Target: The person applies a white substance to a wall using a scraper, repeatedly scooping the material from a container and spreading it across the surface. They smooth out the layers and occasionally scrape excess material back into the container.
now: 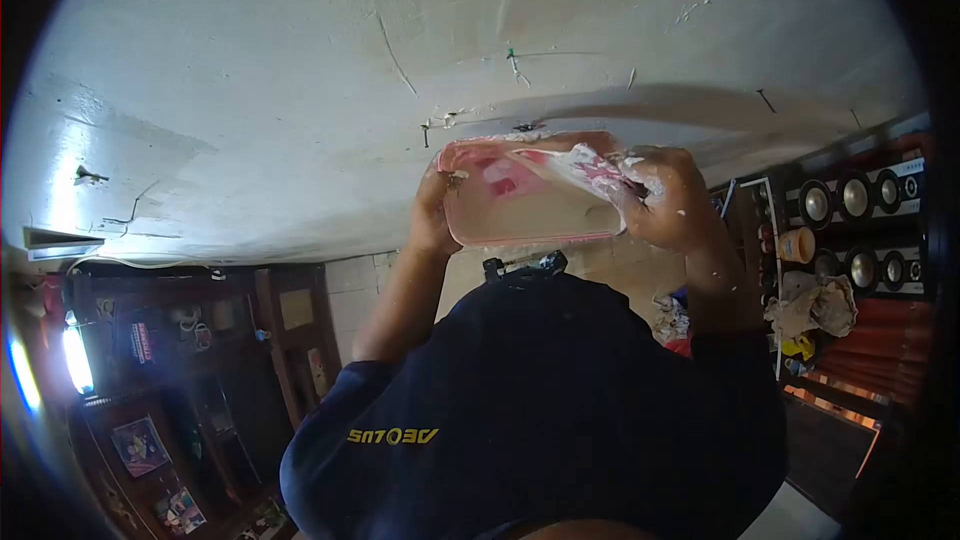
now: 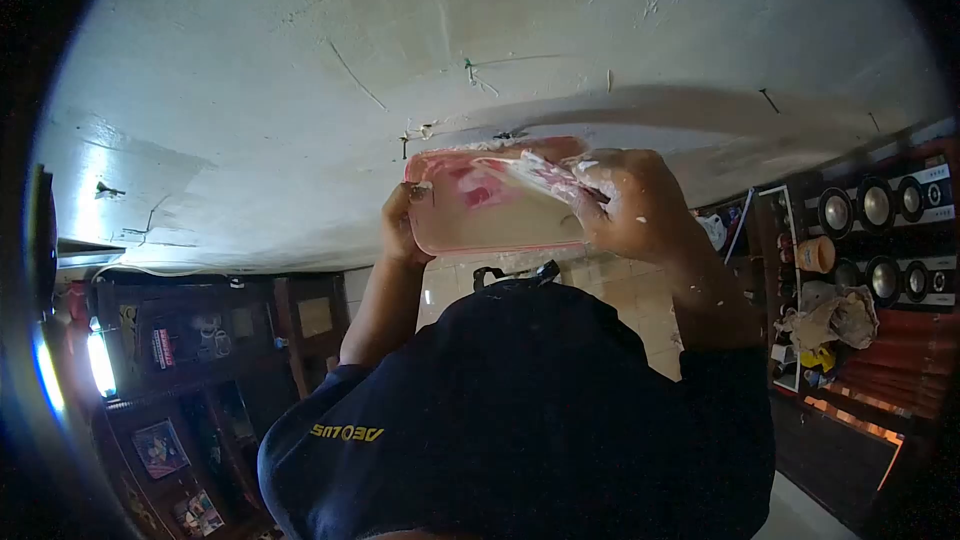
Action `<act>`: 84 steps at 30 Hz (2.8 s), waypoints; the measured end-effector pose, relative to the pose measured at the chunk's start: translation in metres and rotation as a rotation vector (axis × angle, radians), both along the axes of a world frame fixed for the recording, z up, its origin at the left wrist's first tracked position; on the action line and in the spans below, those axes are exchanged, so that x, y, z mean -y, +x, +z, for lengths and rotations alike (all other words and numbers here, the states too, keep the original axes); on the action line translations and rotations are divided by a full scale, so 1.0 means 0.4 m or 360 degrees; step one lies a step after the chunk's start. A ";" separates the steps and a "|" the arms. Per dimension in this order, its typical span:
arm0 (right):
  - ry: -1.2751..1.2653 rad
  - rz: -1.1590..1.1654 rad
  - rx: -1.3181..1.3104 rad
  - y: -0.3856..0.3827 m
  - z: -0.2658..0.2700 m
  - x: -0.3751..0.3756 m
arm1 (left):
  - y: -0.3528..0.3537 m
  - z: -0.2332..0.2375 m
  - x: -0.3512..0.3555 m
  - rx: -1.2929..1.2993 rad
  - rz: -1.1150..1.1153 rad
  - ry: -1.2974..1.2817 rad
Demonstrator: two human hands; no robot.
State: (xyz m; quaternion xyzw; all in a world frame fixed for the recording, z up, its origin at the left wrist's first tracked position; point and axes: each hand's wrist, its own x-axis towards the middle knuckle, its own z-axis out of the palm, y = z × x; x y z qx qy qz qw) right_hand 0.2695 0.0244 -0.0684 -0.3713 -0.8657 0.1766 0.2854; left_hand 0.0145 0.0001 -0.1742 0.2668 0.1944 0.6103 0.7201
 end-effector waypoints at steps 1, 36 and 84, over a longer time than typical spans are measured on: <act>-0.0002 0.0006 0.0002 -0.004 -0.002 0.003 | 0.000 0.001 -0.001 0.0015 0.0020 -0.0059; 0.1479 0.0353 0.0512 0.133 0.176 -0.047 | -0.002 0.145 0.006 0.0123 -0.0202 -0.0048; 0.0589 -0.0213 -0.0917 -0.209 0.208 -0.130 | -0.023 0.111 0.153 0.0150 0.0025 -0.0080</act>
